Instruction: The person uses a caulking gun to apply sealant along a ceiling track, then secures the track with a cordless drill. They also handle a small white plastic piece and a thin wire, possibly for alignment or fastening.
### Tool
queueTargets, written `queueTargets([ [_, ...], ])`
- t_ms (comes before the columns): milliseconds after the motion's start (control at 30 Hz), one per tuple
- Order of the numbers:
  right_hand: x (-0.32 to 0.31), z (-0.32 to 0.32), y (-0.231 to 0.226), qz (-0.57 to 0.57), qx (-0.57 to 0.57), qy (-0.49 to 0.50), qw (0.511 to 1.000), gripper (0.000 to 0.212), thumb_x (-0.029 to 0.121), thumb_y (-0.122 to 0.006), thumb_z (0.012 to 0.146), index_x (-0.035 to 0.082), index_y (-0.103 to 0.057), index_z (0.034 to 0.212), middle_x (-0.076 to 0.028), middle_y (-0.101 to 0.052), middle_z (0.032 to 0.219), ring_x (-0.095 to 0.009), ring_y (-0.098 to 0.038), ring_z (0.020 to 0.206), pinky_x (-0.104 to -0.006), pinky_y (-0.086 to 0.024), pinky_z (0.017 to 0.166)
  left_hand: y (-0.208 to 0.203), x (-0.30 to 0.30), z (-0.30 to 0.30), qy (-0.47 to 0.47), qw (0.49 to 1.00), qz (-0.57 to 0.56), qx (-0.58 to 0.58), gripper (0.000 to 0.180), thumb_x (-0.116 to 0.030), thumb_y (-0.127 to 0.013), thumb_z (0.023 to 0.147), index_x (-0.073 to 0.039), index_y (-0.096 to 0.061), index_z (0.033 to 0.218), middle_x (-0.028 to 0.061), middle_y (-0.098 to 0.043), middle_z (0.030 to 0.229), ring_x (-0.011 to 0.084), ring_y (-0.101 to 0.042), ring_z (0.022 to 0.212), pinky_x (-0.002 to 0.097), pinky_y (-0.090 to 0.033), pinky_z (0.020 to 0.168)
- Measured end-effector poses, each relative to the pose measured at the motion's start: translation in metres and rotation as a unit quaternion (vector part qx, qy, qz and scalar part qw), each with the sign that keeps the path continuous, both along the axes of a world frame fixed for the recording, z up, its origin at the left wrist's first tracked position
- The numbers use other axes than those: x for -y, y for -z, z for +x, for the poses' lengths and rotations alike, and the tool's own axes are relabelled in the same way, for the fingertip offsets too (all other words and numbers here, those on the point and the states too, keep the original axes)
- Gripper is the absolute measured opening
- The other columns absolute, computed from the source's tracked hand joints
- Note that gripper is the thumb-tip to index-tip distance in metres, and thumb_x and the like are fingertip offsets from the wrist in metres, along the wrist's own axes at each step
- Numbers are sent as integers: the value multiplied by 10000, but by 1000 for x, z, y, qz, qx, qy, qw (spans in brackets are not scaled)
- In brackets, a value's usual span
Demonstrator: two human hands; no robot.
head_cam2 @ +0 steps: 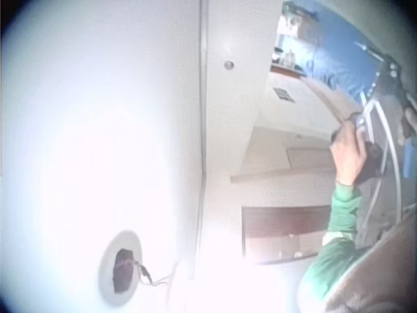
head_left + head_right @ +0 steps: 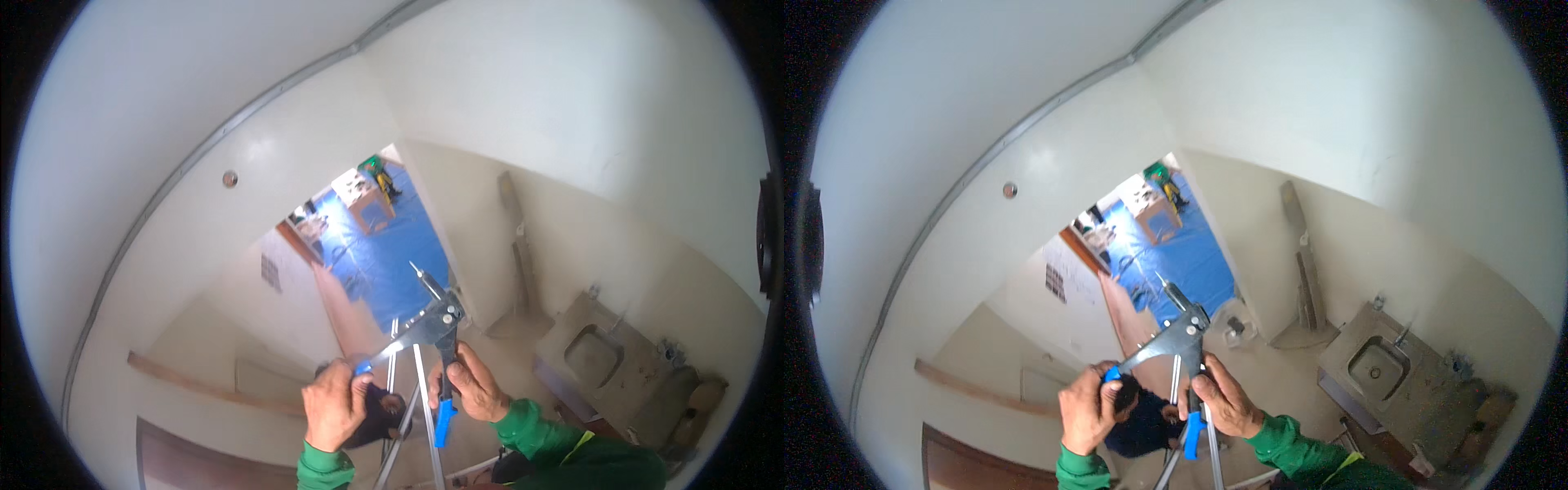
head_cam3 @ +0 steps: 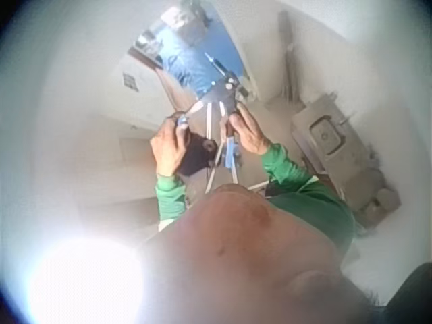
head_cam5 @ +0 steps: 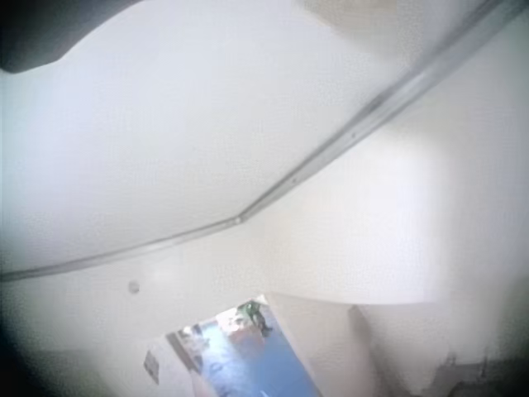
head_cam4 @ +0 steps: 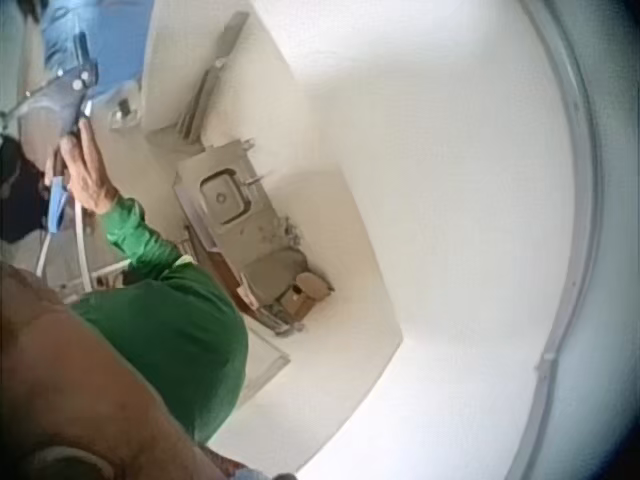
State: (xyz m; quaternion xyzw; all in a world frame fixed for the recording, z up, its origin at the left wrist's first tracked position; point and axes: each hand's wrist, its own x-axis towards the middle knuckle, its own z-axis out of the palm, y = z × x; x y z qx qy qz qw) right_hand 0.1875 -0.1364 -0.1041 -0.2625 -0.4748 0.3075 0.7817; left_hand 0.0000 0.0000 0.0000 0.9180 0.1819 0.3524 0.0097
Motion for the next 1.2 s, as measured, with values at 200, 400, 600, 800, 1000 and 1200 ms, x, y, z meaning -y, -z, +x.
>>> queueTargets([
  [200, 16, 2, -99, 100, -133, 161, 973, 451, 394, -450, 1143, 20, -463, 1395, -30, -470, 789, -146, -525, 593, -298, -464, 545, -132, 36, 56, 73, 975, 210, 2, 194, -174, -717, 946, -55, -721, 1100, 152, -630, 875, 374, -648, 772, 450, -507, 676],
  [400, 34, 68, -193, 220, -113, 271, 930, 419, 415, -495, 1132, 46, -541, 1324, 19, -420, 759, -116, -465, 548, -292, -407, 503, -217, 72, 129, 108, 918, 360, 127, 243, -293, -649, 1013, -134, -716, 1185, 120, -697, 937, 355, -690, 861, 471, -542, 707],
  [600, 19, 107, -273, 296, -176, 255, 903, 331, 373, -531, 1103, 54, -544, 1190, 3, -433, 724, -128, -458, 507, -317, -405, 471, -297, 66, 190, 114, 864, 450, 193, 179, -341, -647, 1018, -208, -738, 1095, 40, -710, 876, 288, -706, 810, 460, -552, 684],
  [800, 21, 113, -307, 299, -169, 254, 904, 282, 348, -525, 1085, 68, -522, 1127, -6, -441, 705, -147, -467, 500, -328, -410, 481, -335, 66, 195, 102, 878, 440, 158, 250, -389, -589, 1054, -215, -730, 1165, 54, -723, 925, 306, -720, 888, 486, -570, 756],
  [1000, 47, 76, -307, 309, -159, 254, 903, 275, 342, -519, 1078, 69, -518, 1108, -1, -430, 689, -152, -474, 499, -339, -437, 486, -335, 105, 145, 57, 887, 443, 120, 326, -435, -531, 1085, -217, -703, 1256, 75, -740, 1031, 316, -727, 980, 488, -574, 830],
  [1200, 67, 56, -310, 314, -162, 234, 906, 273, 336, -515, 1080, 64, -516, 1092, 0, -437, 699, -148, -473, 498, -331, -440, 481, -341, 137, 118, 36, 894, 438, 83, 348, -453, -515, 1092, -221, -688, 1287, 82, -739, 1030, 321, -730, 994, 491, -573, 840],
])
